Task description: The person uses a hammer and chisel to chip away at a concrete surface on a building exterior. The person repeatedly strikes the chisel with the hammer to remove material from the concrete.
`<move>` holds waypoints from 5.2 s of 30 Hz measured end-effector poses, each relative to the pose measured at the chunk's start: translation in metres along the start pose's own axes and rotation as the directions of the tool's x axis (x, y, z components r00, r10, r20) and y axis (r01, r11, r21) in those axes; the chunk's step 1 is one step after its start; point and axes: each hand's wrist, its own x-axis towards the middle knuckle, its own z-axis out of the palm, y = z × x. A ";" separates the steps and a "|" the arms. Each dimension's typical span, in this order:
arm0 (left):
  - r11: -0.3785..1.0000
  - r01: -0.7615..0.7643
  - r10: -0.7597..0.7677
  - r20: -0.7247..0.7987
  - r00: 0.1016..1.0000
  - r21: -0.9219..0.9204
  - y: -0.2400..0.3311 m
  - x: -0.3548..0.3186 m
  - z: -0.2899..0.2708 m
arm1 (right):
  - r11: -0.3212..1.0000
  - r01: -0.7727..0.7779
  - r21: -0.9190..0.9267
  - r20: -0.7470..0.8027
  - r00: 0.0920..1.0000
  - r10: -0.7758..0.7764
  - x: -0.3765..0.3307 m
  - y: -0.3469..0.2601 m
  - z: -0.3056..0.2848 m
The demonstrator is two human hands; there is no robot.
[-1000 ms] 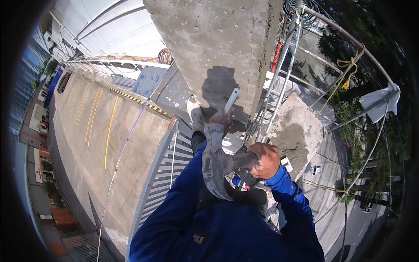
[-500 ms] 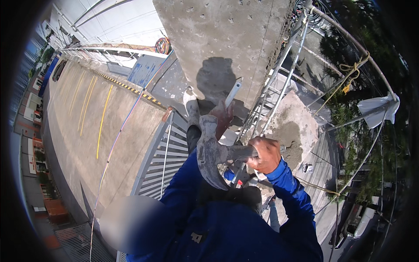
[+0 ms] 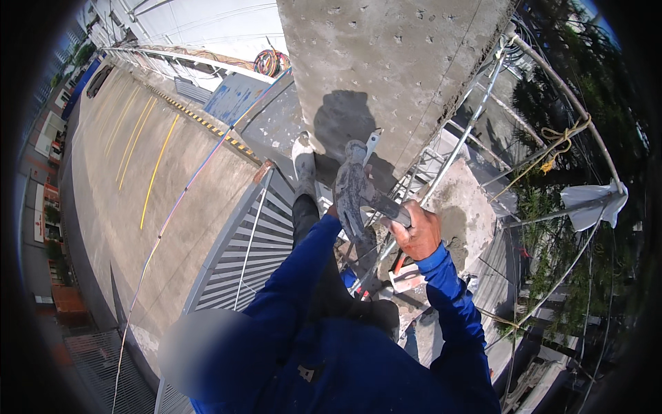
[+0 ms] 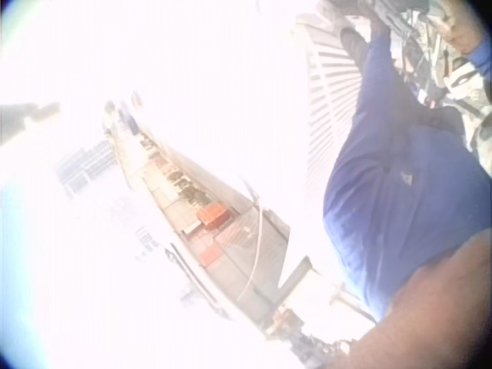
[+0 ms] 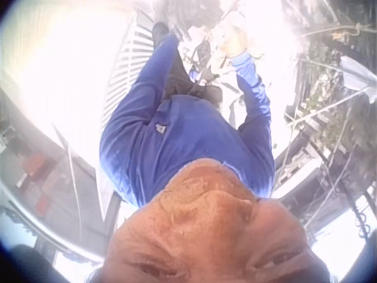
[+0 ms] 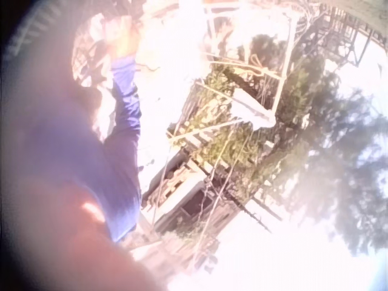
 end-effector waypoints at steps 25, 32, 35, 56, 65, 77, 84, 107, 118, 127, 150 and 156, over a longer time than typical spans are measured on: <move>0.992 -0.018 0.028 -0.078 0.997 0.123 -0.005 0.052 -0.022 | 0.946 0.175 -0.271 0.031 0.984 -0.173 0.049 0.066 0.024; 0.922 -0.173 0.210 -0.071 0.975 0.347 0.009 0.041 -0.054 | 0.989 0.076 -0.128 0.077 0.995 -0.066 0.041 -0.022 0.017; 0.957 0.031 -0.039 0.023 0.999 0.289 -0.013 0.045 -0.049 | 0.866 0.497 0.054 0.053 0.865 -0.500 0.052 -0.075 -0.008; 0.964 0.252 -0.241 -0.132 0.962 0.079 -0.030 0.067 -0.043 | 0.903 0.374 -0.211 0.168 0.924 -0.343 0.107 0.016 0.043; 0.968 -0.223 0.240 -0.171 0.956 0.110 -0.120 0.005 -0.008 | 0.983 -0.070 -0.168 0.168 0.981 0.098 0.052 0.005 0.090; 0.959 0.065 -0.106 0.134 0.985 0.277 -0.089 -0.089 -0.039 | 0.886 -0.462 0.052 0.284 0.857 0.430 -0.048 0.039 0.133; 0.938 -0.290 0.295 0.005 0.956 0.189 -0.094 -0.045 -0.068 | 0.933 -0.325 0.156 0.182 0.938 0.296 -0.036 -0.001 0.105; 0.985 -0.081 0.043 -0.239 0.970 -0.152 -0.106 0.074 -0.020 | 0.922 0.076 -0.379 0.217 0.976 0.009 0.132 0.025 0.101; 0.988 0.110 -0.126 -0.160 0.979 -0.106 -0.067 0.079 -0.076 | 0.828 0.542 0.147 -0.001 0.837 -0.548 0.118 -0.137 0.077; 0.952 -0.097 0.182 -0.279 0.943 0.291 -0.078 0.097 -0.071 | 0.640 0.751 0.161 -0.021 0.651 -0.759 0.131 -0.136 0.073; 0.933 0.359 -0.345 -0.263 0.901 0.006 -0.106 0.107 -0.072 | 0.918 0.371 -0.138 0.167 0.923 -0.347 0.162 -0.003 0.116; 0.953 0.028 0.016 -0.143 0.990 0.303 -0.138 0.089 -0.079 | 0.946 -0.322 0.025 0.212 0.927 0.310 0.135 -0.001 0.147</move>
